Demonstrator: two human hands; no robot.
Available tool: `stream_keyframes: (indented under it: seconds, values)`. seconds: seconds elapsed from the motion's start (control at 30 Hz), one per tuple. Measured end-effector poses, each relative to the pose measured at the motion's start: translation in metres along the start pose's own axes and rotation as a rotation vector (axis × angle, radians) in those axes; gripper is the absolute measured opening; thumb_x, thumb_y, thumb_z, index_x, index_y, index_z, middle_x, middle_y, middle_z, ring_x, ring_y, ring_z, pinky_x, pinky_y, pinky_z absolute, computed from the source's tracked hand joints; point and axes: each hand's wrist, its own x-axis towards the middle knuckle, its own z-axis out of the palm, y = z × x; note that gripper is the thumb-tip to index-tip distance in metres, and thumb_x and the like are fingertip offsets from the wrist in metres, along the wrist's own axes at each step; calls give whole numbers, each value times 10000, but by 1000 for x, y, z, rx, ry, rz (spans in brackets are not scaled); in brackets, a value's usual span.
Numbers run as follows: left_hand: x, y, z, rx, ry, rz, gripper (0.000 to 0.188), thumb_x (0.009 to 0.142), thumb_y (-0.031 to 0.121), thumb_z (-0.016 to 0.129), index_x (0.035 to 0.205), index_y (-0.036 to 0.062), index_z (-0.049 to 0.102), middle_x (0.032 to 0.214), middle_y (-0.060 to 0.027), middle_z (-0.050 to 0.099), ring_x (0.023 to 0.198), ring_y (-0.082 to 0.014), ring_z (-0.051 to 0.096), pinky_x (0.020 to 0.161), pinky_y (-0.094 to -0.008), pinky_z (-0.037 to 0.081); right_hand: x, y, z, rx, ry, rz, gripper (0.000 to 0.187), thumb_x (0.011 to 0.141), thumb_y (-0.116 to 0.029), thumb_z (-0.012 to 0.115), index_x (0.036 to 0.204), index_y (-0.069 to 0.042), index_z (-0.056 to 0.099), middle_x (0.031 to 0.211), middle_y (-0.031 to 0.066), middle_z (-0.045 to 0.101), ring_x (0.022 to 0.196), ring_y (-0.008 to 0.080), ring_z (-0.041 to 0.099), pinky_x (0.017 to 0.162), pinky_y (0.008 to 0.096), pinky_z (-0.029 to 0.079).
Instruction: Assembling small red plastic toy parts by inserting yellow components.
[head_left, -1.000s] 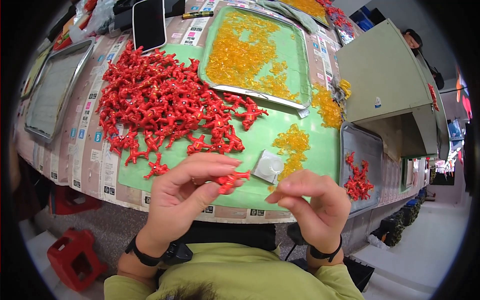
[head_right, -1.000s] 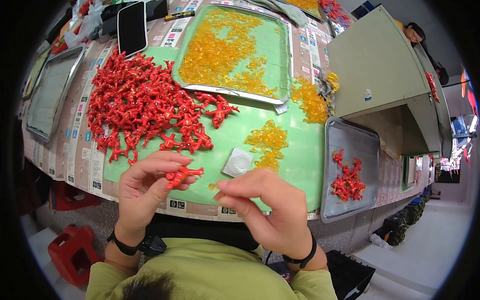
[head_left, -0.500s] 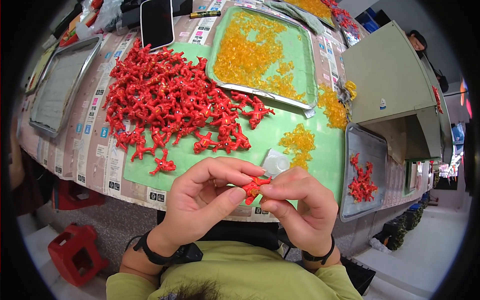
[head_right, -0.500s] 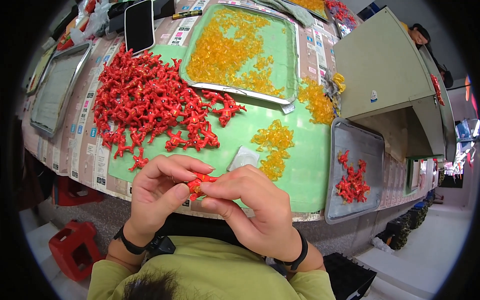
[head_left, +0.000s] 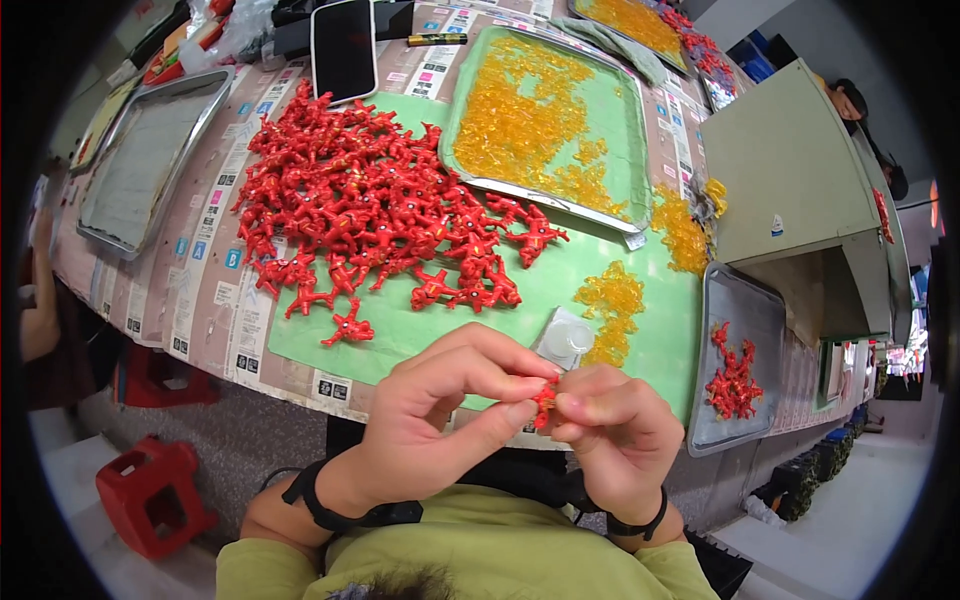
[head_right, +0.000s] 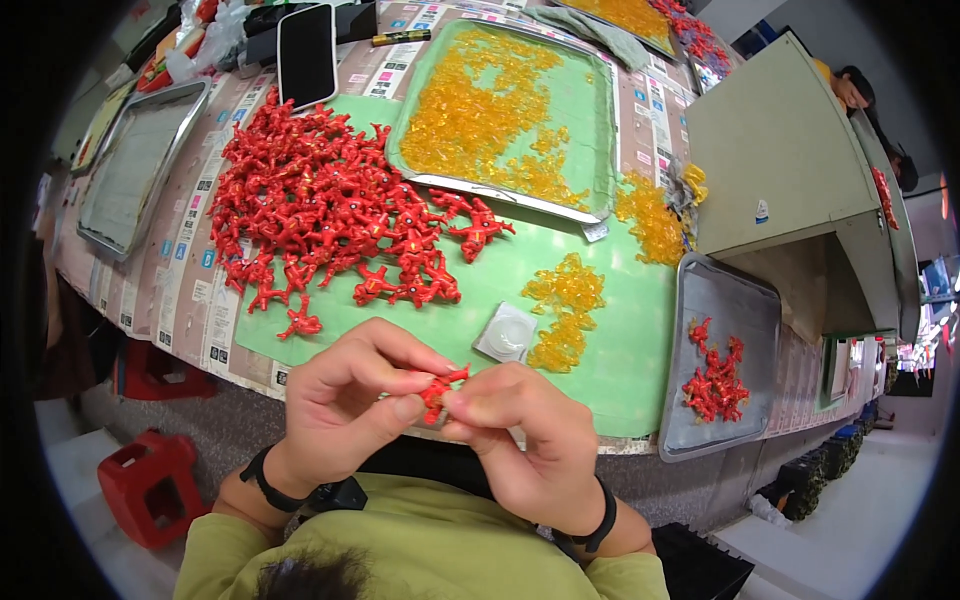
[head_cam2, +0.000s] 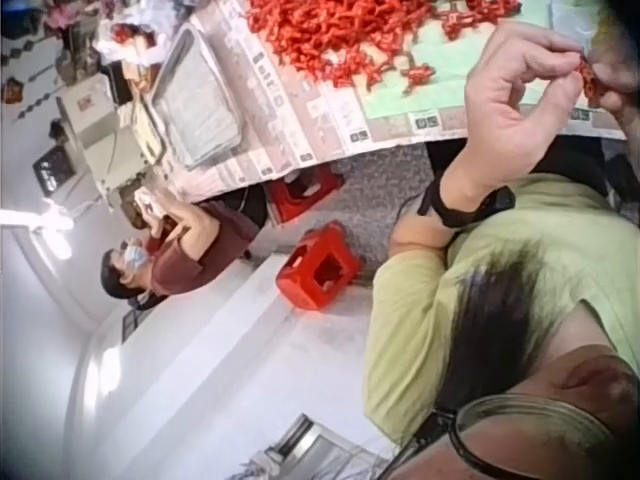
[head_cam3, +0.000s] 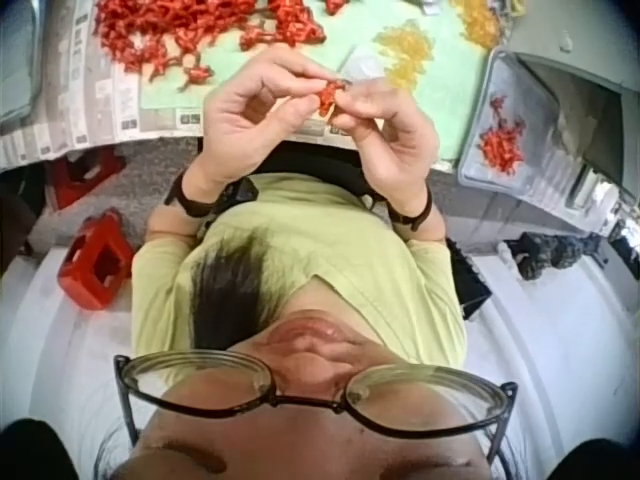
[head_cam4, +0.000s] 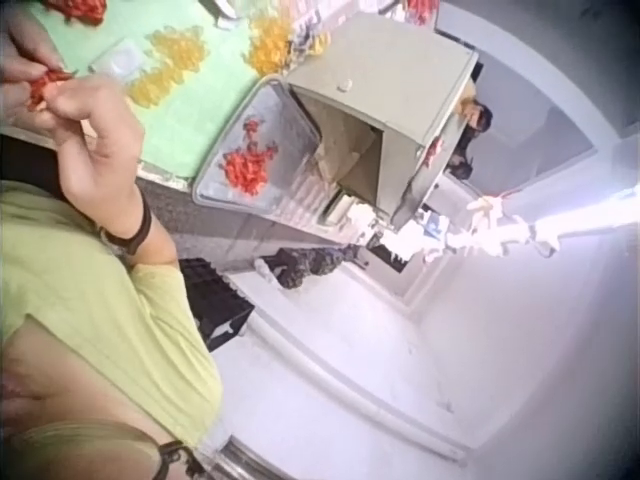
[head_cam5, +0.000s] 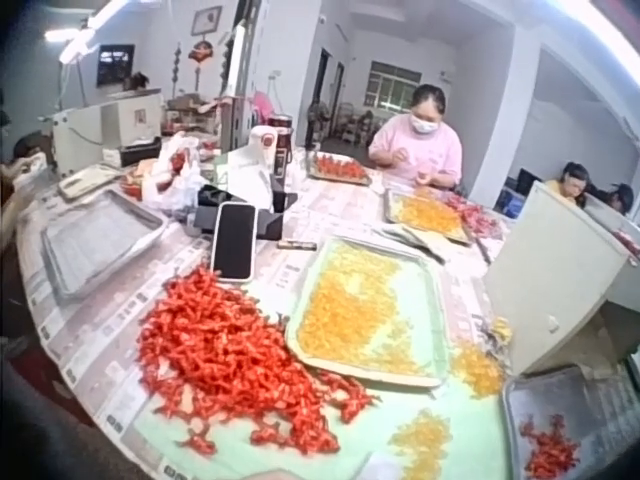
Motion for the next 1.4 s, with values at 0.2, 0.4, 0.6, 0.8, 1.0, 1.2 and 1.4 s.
stream_keyframes:
  seconds: [0.2, 0.4, 0.6, 0.8, 1.0, 1.2, 1.4]
  values:
    - [4, 4, 5, 34, 57, -134, 203, 852, -23, 570, 1047, 17, 536, 1164, -125, 447, 1017, -186, 555, 813, -275, 502, -6, -5, -57, -152, 87, -22, 113, 848, -12, 630, 951, 10, 590, 854, 92, 638, 763, 168, 601, 692, 268, 473]
    - [-7, 39, -63, 1066, 188, -52, 204, 736, -60, 619, 921, 11, 574, 968, -103, 525, 863, -191, 529, 753, -288, 437, -65, -10, -194, -673, 599, 275, 121, 874, -50, 605, 965, 23, 573, 825, 40, 604, 783, 95, 580, 722, 217, 449]
    - [-16, 32, -71, 1273, 44, -236, 236, 733, -48, 636, 962, -39, 581, 974, -129, 498, 906, -275, 552, 773, -324, 448, -69, -7, -204, -983, 748, 291, 138, 873, -62, 594, 983, 22, 590, 833, 46, 617, 782, 104, 576, 720, 236, 450]
    - [-6, 29, -60, 1267, 13, -188, 223, 725, -76, 621, 938, -33, 572, 991, -125, 490, 875, -244, 557, 751, -309, 453, -21, -3, -109, -885, 195, 194, 110, 808, -19, 626, 917, 4, 628, 848, 115, 644, 802, 233, 633, 714, 308, 472]
    - [-4, 35, -43, 970, 174, -140, 245, 670, -85, 639, 887, -10, 553, 1134, -122, 524, 903, -157, 535, 777, -280, 446, 6, 28, -93, -924, 87, 194, 93, 780, -1, 606, 869, -3, 580, 858, 152, 594, 790, 344, 582, 684, 391, 465]
    - [-13, 17, -48, 725, 113, -74, 282, 655, -70, 711, 856, 8, 529, 1038, -141, 579, 771, -129, 571, 695, -254, 478, 13, 38, -97, -1028, 13, 261, 99, 761, -22, 624, 794, 5, 535, 856, 147, 596, 756, 328, 593, 682, 385, 475]
    - [-13, 14, -38, 452, 149, -180, 357, 630, -65, 760, 885, 9, 521, 869, -71, 526, 694, -106, 557, 612, -226, 476, 2, 25, -101, -749, 163, 369, 64, 782, -14, 592, 787, 0, 530, 823, 113, 600, 733, 214, 640, 683, 303, 490]
